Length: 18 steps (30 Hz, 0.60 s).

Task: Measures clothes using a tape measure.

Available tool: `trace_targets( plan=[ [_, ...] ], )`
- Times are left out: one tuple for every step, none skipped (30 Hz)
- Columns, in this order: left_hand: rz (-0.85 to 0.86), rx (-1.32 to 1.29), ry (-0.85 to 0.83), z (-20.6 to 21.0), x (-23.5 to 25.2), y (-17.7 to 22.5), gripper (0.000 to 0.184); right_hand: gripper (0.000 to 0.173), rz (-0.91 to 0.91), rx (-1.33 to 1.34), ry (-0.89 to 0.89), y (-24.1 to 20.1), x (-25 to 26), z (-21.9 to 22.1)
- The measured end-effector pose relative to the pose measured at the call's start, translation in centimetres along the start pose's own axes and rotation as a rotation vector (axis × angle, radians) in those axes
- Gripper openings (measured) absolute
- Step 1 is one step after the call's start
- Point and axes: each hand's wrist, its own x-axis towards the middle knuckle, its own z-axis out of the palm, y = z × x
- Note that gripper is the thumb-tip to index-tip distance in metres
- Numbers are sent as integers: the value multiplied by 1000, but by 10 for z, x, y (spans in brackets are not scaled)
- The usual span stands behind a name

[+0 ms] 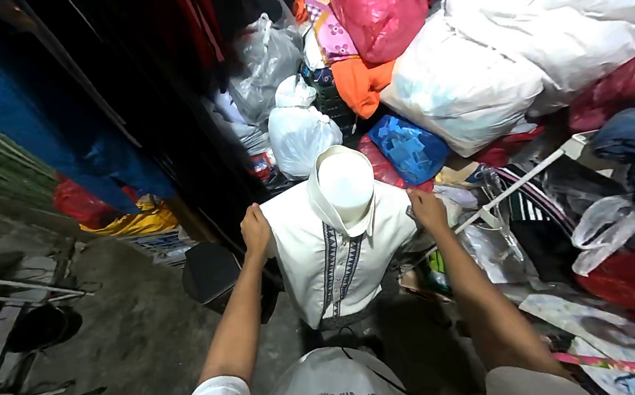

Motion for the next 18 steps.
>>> trace_targets(
  plan=[
    [-67, -11, 10, 1, 1, 2, 66, 53, 34, -5, 35, -3, -5, 3],
    [-120, -19, 18, 3, 2, 2, 72, 55, 71, -10, 57, -6, -10, 5],
    [-138, -15, 25, 5, 3, 1, 74, 55, 106, -19, 78, -9, -15, 7],
    [-125, -12, 31, 5, 5, 0, 73, 55, 134, -31, 94, -12, -21, 8],
    [-90, -15, 35, 6, 8, -3, 70, 55, 153, -45, 100, -16, -28, 7],
    [-50, -14, 27, 6, 11, -7, 68, 55, 169, -65, 93, -20, -35, 6],
    [-10, -17, 2, 4, 17, -10, 66, 55, 174, -83, 88, -22, -42, 5],
    [24, -29, -38, 1, 24, -12, 64, 55, 170, -87, 85, -23, -47, 4],
    [56, -51, -89, -2, 31, -14, 62, 55, 164, -71, 80, -22, -52, 3],
    [92, -81, -150, -5, 40, -16, 59, 55, 155, -32, 68, -18, -56, 2],
    [123, -105, -218, -8, 49, -18, 58, 54, 137, 40, 60, -10, -58, 1],
    [144, -124, -265, -11, 57, -19, 57, 52, 121, 130, 58, 0, -58, 1],
    [148, -141, -283, -16, 62, -19, 56, 51, 120, 224, 47, 11, -57, 0],
    [144, -154, -269, -23, 64, -19, 55, 52, 132, 299, 35, 21, -58, -1],
    [131, -172, -231, -31, 63, -19, 56, 52, 148, 357, 16, 30, -60, -3],
    [111, -211, -168, -39, 60, -21, 57, 51, 162, 392, -10, 38, -64, -6],
    [90, -257, -85, -47, 56, -25, 56, 48, 162, 401, -41, 48, -66, -9],
    [60, -285, -3, -52, 50, -31, 53, 45, 164, 395, -76, 58, -70, -12]
  ],
)
